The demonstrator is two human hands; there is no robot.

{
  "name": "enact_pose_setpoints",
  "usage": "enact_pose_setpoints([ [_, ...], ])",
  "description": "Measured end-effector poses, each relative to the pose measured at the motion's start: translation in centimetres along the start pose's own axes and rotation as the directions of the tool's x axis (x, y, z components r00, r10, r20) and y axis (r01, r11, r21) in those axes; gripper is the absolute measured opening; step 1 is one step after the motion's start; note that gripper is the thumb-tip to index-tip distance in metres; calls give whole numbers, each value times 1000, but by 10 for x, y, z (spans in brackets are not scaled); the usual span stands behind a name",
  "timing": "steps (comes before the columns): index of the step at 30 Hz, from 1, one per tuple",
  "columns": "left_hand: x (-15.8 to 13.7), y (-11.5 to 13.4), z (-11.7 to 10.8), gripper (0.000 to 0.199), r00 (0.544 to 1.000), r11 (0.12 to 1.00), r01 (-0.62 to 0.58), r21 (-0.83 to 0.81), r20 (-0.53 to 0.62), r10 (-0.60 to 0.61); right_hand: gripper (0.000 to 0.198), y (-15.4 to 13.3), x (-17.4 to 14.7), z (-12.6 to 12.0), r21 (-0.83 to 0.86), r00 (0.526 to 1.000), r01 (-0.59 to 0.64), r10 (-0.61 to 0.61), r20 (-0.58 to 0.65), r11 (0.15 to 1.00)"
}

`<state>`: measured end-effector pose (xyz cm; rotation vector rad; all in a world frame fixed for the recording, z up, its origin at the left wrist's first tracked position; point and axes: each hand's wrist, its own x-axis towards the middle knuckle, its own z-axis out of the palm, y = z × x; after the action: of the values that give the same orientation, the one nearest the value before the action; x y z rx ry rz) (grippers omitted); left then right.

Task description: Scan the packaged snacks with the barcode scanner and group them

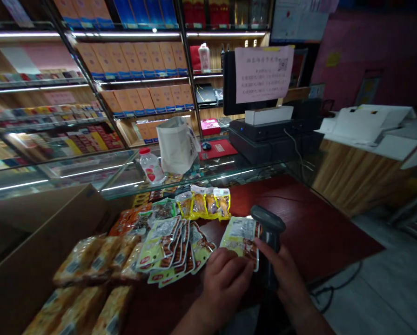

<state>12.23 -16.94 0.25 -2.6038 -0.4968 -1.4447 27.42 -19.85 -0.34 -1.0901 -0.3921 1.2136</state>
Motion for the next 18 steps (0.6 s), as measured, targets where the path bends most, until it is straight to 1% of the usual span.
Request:
enact_pose_setpoints([
  [2, -1, 0, 4, 25, 1000, 999, -11, -42, 21, 12, 51, 0, 4, -7, 24, 1000, 9, -9, 11, 1000],
  [5, -3, 0, 7, 20, 998, 995, 52, -89, 36, -49, 50, -1, 8, -17, 20, 1000, 18, -18, 4, 1000],
  [6, -3, -1, 8, 27, 995, 990, 97, -107, 34, -94, 51, -2, 10, -19, 16, 1000, 22, -22, -1, 1000],
  [7, -4, -1, 9, 37, 985, 977, 170, -128, 28, -168, 53, -3, 11, -22, 16, 1000, 25, -25, -2, 1000],
  [8, -5, -2, 9, 45, 961, 949, 274, -156, 20, -274, 55, -5, 11, -24, 21, 1000, 26, -26, 1, 999],
  [9, -4, -4, 10, 50, 913, 893, 402, -200, 15, -407, 56, -7, 12, -26, 29, 1000, 25, -26, 6, 999],
  [10, -3, -5, 11, 51, 832, 798, 542, -265, 32, -554, 58, -9, 12, -27, 38, 1000, 25, -26, 11, 999],
  [11, -1, -7, 12, 49, 720, 656, 670, -348, 90, -688, 58, -12, 12, -29, 42, 1000, 25, -26, 12, 999],
  [12, 2, -9, 14, 47, 591, 473, 766, -435, 187, -785, 59, -14, 12, -31, 41, 1000, 25, -26, 10, 999],
  [13, 6, -11, 15, 45, 465, 267, 818, -510, 312, -829, 60, -16, 12, -32, 35, 1000, 27, -27, 5, 999],
  [14, 10, -12, 16, 45, 357, 58, 832, -551, 453, -817, 61, -18, 11, -34, 23, 1000, 30, -30, -1, 999],
  [15, 14, -13, 16, 44, 274, -126, 821, -557, 577, -769, 62, -20, 11, -35, 11, 999, 34, -34, -5, 999],
  [16, 17, -13, 16, 43, 221, -262, 798, -543, 668, -710, 63, -21, 10, -37, -2, 999, 35, -35, -6, 999],
  [17, 20, -12, 17, 43, 193, -351, 776, -523, 727, -659, 63, -22, 10, -38, -13, 999, 34, -35, -3, 999],
  [18, 23, -10, 17, 43, 183, -404, 761, -508, 765, -617, 63, -22, 10, -39, -23, 999, 38, -38, 3, 999],
])
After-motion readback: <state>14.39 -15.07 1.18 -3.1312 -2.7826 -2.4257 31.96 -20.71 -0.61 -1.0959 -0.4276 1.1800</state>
